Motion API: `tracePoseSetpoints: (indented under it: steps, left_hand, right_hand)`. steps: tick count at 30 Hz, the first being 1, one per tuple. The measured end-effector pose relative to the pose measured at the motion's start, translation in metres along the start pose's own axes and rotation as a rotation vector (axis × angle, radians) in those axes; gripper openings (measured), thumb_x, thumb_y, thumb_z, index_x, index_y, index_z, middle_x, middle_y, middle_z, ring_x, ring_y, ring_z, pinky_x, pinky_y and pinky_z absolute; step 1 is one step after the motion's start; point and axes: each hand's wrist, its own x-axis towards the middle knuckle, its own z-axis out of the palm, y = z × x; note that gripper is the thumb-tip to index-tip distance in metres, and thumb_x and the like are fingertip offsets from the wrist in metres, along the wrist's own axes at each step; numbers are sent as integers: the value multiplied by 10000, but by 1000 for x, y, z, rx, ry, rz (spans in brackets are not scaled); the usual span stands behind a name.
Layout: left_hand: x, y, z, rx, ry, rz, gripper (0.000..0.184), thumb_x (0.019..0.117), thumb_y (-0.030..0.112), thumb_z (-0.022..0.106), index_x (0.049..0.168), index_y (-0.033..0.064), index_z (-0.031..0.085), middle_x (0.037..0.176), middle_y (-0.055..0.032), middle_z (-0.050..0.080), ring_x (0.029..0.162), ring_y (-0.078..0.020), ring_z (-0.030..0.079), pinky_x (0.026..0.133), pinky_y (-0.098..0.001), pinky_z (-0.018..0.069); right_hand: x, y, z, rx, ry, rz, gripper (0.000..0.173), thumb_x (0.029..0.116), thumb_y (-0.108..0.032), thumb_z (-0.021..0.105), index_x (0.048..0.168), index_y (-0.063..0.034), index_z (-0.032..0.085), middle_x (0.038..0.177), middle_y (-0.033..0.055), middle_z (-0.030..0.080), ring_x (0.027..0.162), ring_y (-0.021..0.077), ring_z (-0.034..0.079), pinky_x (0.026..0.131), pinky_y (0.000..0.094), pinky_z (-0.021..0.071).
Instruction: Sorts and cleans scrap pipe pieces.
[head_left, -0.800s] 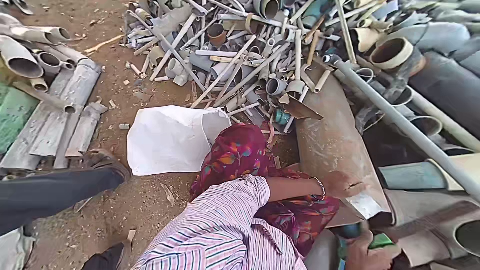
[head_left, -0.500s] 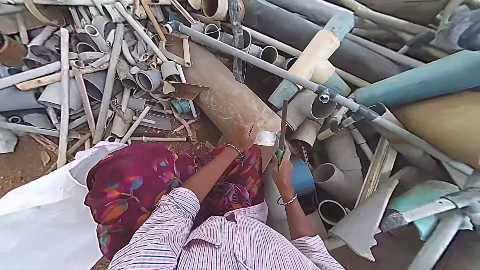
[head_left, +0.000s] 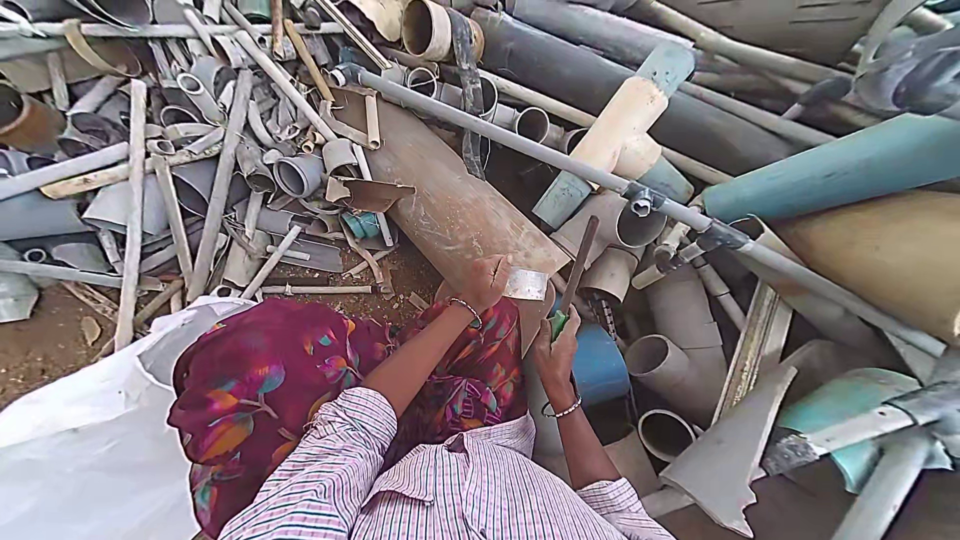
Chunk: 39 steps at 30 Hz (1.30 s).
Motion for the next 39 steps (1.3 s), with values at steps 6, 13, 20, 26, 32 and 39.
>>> tracePoseSetpoints:
  steps: [6, 13, 20, 26, 32, 39]
  left_hand:
    - [1, 3, 0, -6, -13, -42, 430, 1049, 142, 382, 681, -13, 544, 583, -36, 465, 550, -91, 460, 569, -270, 395]
    - [-1, 0, -2, 34, -26, -54, 438, 1055, 146, 374, 719, -41, 584, 615, -81, 516, 596, -149, 527, 616, -325, 441]
    - [0, -1, -3, 11, -17, -77, 446, 1062, 153, 365, 720, -32, 585, 595, -36, 476, 554, -95, 466, 575, -278, 413]
    - [3, -4, -4, -81, 0, -140, 418, 1058, 144, 367, 686, 33, 521, 566, 62, 402, 524, 16, 416, 556, -180, 389]
    - [3, -8, -6, -107, 5, -200, 433, 1055, 183, 342, 652, 89, 469, 559, 77, 409, 533, 13, 449, 571, -200, 419]
    - [3, 4, -9, -67, 34, -262, 417, 1053, 134, 322, 729, 12, 554, 618, 28, 497, 620, -18, 535, 664, -222, 480]
  right_hand:
    - [8, 7, 5, -51, -105, -32, 449, 998, -68, 557, 1384, 151, 486, 983, 281, 707, 795, 407, 719, 739, 537, 571]
    - [12, 6, -4, -87, -105, -18, 418, 1015, -95, 549, 1331, 176, 503, 954, 283, 700, 815, 401, 717, 761, 528, 568]
    - [7, 11, 3, -39, 44, -129, 317, 973, -79, 566, 1151, 183, 578, 824, 231, 679, 701, 304, 692, 665, 422, 566]
    - [7, 21, 8, 16, 44, -22, 351, 981, -102, 558, 1184, 184, 570, 824, 241, 678, 716, 349, 691, 676, 478, 559]
    - [12, 20, 8, 67, -156, 119, 344, 1006, -118, 532, 1210, 157, 568, 869, 260, 674, 801, 394, 687, 755, 531, 535]
    - [10, 21, 10, 139, -305, 260, 353, 1028, -131, 510, 1255, 137, 537, 937, 264, 658, 872, 383, 667, 822, 523, 513]
